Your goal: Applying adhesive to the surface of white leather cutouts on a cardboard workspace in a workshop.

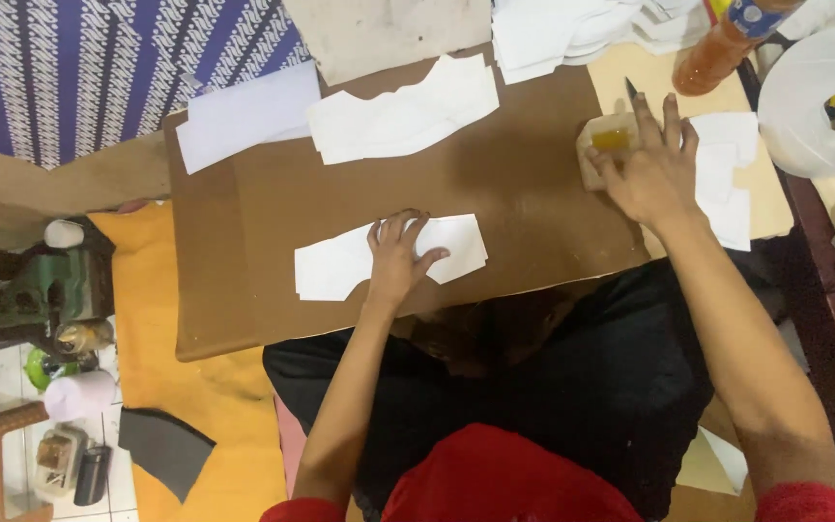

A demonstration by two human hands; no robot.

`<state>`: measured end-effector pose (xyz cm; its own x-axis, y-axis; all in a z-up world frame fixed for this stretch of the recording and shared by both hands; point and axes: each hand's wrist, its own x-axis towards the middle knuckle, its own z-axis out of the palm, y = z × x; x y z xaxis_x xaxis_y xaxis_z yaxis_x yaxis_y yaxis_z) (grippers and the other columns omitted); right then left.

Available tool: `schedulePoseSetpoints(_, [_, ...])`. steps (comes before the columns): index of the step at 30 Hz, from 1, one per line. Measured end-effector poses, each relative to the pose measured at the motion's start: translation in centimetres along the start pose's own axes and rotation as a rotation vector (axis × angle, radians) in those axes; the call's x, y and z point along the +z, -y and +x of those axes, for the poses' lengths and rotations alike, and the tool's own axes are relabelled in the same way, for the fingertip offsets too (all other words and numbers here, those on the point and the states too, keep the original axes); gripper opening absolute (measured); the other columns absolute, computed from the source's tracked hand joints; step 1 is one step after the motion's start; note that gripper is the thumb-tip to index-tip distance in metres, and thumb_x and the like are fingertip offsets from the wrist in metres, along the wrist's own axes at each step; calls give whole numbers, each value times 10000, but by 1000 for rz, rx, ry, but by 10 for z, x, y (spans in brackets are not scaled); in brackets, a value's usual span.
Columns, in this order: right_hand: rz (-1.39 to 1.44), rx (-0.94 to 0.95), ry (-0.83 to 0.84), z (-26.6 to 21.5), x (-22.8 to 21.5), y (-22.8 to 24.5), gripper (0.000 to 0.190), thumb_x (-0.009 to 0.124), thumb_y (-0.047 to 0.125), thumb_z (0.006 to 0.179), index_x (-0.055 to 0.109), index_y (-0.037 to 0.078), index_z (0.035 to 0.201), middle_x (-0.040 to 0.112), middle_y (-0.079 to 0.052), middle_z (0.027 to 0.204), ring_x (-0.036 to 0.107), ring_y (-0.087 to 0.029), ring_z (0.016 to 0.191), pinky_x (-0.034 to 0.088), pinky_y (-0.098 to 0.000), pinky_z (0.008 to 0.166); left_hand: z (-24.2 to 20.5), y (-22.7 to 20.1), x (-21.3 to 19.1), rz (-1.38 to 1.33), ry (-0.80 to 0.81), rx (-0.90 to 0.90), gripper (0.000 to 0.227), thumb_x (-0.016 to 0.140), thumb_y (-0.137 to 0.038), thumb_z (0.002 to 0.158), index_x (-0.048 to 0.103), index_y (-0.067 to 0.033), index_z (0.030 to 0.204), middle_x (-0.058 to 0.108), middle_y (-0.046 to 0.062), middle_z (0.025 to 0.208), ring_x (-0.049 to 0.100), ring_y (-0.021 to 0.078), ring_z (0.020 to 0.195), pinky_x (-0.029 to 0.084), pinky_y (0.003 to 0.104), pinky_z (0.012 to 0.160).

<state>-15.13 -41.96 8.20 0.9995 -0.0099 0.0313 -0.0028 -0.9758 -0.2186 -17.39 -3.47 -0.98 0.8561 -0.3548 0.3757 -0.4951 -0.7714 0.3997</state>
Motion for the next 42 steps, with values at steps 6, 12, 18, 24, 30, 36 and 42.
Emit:
schedulePoseSetpoints(6, [-152, -212, -377, -35, -3, -4, 458, 516, 403, 1117, 843, 135, 941, 637, -140, 1522, 480, -366, 1388, 328, -478, 998, -2, 15, 13, -39, -12, 28, 581, 694, -620, 828, 696, -176, 1203, 627, -29, 1269, 528, 211, 1203, 281, 456, 1066])
schedulePoseSetpoints(12, [-101, -199, -434, -50, -4, -4, 387, 526, 388, 1127, 829, 155, 1070, 627, -143, 1441, 462, -350, 1260, 344, -460, 921, 18, 10, 0, -104, 182, -106, 620, 662, -718, 767, 544, -201, 1087, 568, -58, 1205, 444, 223, 1185, 249, 371, 932])
schedulePoseSetpoints(18, [-109, -197, -525, -55, 1, -6, 212, 663, 347, 1042, 816, 201, 1028, 673, -89, 1350, 527, -328, 1179, 376, -446, 868, 39, -8, 10, -254, 81, -45, 266, 660, -458, 936, 587, -212, 1005, 672, -89, 1141, 560, 175, 1072, 219, 383, 969])
schedulePoseSetpoints(24, [-98, -196, -528, -61, -2, -3, 231, 654, 267, 1025, 798, 111, 1117, 641, -149, 1397, 523, -347, 1179, 392, -456, 845, 54, -19, 59, -127, 85, 96, 290, 691, -397, 938, 619, -119, 903, 642, 11, 996, 523, 236, 1005, 248, 411, 900])
schedulePoseSetpoints(30, [-133, -238, -569, -62, 32, -23, 274, 659, 294, 952, 669, 146, 722, 644, -43, 1158, 583, -291, 1216, 402, -406, 913, 34, -66, 42, -101, 126, 106, 370, 767, -356, 898, 666, -257, 1240, 604, 3, 1336, 488, 211, 1362, 220, 609, 1180])
schedulePoseSetpoints(36, [200, -454, -208, -69, 58, 49, 212, 672, 217, 957, 712, 178, 1162, 648, -113, 1067, 640, -333, 991, 490, -428, 830, 21, -79, 52, -58, 146, 54, 465, 731, -470, 914, 655, -213, 1294, 590, 7, 1448, 463, 237, 1433, 214, 619, 1213])
schedulePoseSetpoints(42, [155, -412, -107, -42, 97, 37, 319, 627, 288, 994, 665, 321, 1309, 622, -69, 1117, 634, -324, 1021, 514, -460, 852, 22, -76, 52, -46, 213, 41, 503, 698, -520, 920, 620, -243, 1332, 539, -19, 1496, 415, 228, 1467, 200, 625, 1224])
